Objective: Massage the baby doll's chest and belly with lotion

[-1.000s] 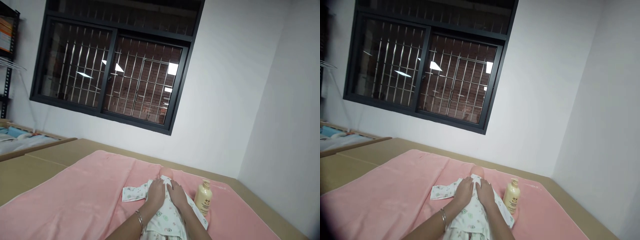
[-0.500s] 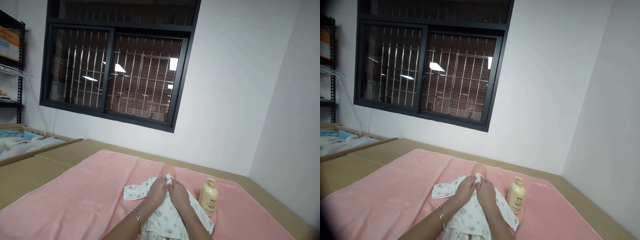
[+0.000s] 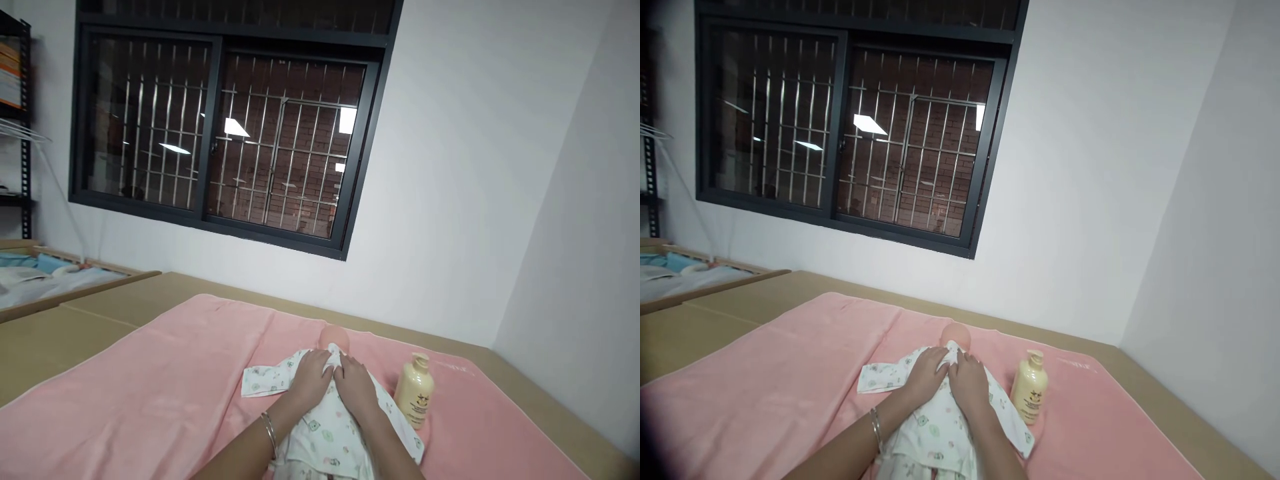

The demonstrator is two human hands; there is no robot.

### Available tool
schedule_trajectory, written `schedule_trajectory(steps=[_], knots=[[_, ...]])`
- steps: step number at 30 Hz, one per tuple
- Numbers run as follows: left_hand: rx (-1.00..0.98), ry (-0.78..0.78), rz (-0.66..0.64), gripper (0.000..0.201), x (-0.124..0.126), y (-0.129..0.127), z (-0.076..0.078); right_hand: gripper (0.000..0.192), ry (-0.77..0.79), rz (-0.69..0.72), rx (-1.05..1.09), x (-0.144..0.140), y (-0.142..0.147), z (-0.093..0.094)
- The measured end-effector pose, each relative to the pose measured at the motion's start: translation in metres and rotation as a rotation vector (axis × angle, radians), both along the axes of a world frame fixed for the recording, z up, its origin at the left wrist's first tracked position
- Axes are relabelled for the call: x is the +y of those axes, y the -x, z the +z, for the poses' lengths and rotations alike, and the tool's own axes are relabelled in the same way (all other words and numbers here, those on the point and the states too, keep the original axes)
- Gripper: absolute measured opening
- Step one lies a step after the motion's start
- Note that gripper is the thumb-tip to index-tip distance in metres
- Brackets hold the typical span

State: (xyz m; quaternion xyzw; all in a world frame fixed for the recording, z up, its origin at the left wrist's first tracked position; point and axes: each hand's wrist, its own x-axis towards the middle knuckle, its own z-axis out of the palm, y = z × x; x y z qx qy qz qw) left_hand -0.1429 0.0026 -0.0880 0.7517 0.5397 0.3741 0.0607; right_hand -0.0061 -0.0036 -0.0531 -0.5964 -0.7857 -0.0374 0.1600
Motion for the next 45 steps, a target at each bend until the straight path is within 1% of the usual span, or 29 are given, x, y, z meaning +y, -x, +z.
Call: schedule_trajectory(steps=[2,3,5,7,8,9,11,13,14,15,18,19,21,22,24,26,27,28,29,30,32,34,35,36,38,40,41,43,45], knots=[[0.015,-0.02,-0.023,0.03,0.0,0.0,0.001,0.04,0.0,-0.022,-0.049,-0.005,0.005,0.001],[0.012,-0.026,-0.009,0.029,0.0,0.0,0.001,0.04,0.004,-0.041,-0.06,-0.006,0.006,0.002],[-0.014,-0.014,0.073,0.029,0.001,0.0,-0.001,0.04,0.015,-0.063,-0.048,-0.006,0.004,0.001],[-0.039,0.02,0.153,0.034,0.002,-0.001,-0.003,0.041,0.021,-0.047,-0.013,-0.002,-0.002,-0.001],[-0.042,0.029,0.17,0.037,0.003,-0.001,-0.004,0.042,0.021,-0.036,0.001,0.0,-0.005,-0.002],[-0.04,0.026,0.165,0.039,0.004,-0.001,-0.004,0.044,0.02,-0.026,0.01,0.003,-0.008,-0.003],[-0.033,-0.015,0.092,0.036,0.004,-0.003,-0.004,0.048,0.006,-0.001,0.002,0.005,-0.01,-0.005],[-0.037,-0.062,0.031,0.03,0.002,-0.005,-0.004,0.046,-0.011,0.017,-0.014,0.003,-0.006,-0.005],[-0.044,-0.078,0.032,0.028,0.0,-0.007,-0.004,0.044,-0.015,0.001,-0.025,0.0,-0.001,-0.004],[-0.05,-0.09,0.056,0.026,-0.001,-0.008,-0.004,0.042,-0.017,-0.039,-0.04,-0.004,0.004,-0.004],[-0.047,-0.093,0.187,0.026,-0.005,-0.01,-0.006,0.04,-0.005,-0.191,-0.083,-0.011,0.017,-0.005],[-0.044,-0.078,0.227,0.026,-0.006,-0.01,-0.007,0.04,-0.004,-0.202,-0.089,-0.012,0.019,-0.006],[-0.033,-0.044,0.27,0.029,-0.004,-0.009,-0.007,0.04,-0.01,-0.17,-0.075,-0.009,0.018,-0.007],[-0.02,-0.037,0.263,0.032,-0.003,-0.009,-0.006,0.042,-0.014,-0.149,-0.058,-0.006,0.015,-0.008],[0.027,-0.052,0.175,0.035,-0.001,-0.008,-0.005,0.047,-0.027,-0.097,-0.018,-0.002,0.009,-0.007],[0.063,-0.085,0.057,0.035,-0.001,-0.009,-0.003,0.049,-0.039,-0.006,0.011,-0.001,0.005,-0.004],[0.061,-0.099,0.024,0.035,-0.001,-0.009,-0.002,0.049,-0.042,0.046,0.016,-0.002,0.004,-0.002],[0.047,-0.109,0.017,0.035,-0.002,-0.009,-0.002,0.048,-0.041,0.084,0.013,-0.004,0.004,0.001],[0.027,-0.116,0.033,0.033,-0.004,-0.01,-0.002,0.046,-0.031,0.096,0.004,-0.007,0.005,0.004],[0.007,-0.118,0.065,0.031,-0.005,-0.01,-0.003,0.043,-0.013,0.071,-0.008,-0.01,0.006,0.007],[-0.014,-0.104,0.145,0.027,-0.006,-0.01,-0.003,0.039,0.021,-0.057,-0.028,-0.015,0.008,0.011],[-0.015,-0.067,0.218,0.028,-0.006,-0.008,-0.004,0.039,0.025,-0.193,-0.034,-0.016,0.009,0.012],[-0.012,-0.049,0.237,0.031,-0.005,-0.007,-0.004,0.04,0.012,-0.214,-0.032,-0.015,0.009,0.012],[-0.005,-0.036,0.236,0.035,-0.004,-0.006,-0.003,0.04,-0.003,-0.198,-0.028,-0.013,0.008,0.011],[0.013,-0.036,0.19,0.04,-0.003,-0.005,-0.003,0.04,-0.024,-0.111,-0.02,-0.008,0.005,0.009],[0.028,-0.056,0.139,0.041,-0.003,-0.004,-0.002,0.043,-0.025,-0.037,-0.016,-0.005,0.004,0.007],[0.03,-0.064,0.132,0.039,-0.004,-0.003,-0.002,0.043,-0.019,-0.027,-0.016,-0.006,0.004,0.007],[0.028,-0.066,0.151,0.035,-0.006,-0.003,-0.003,0.04,-0.003,-0.049,-0.018,-0.009,0.005,0.008],[0.022,-0.055,0.188,0.034,-0.007,-0.004,-0.004,0.039,0.021,-0.117,-0.015,-0.013,0.007,0.01]])
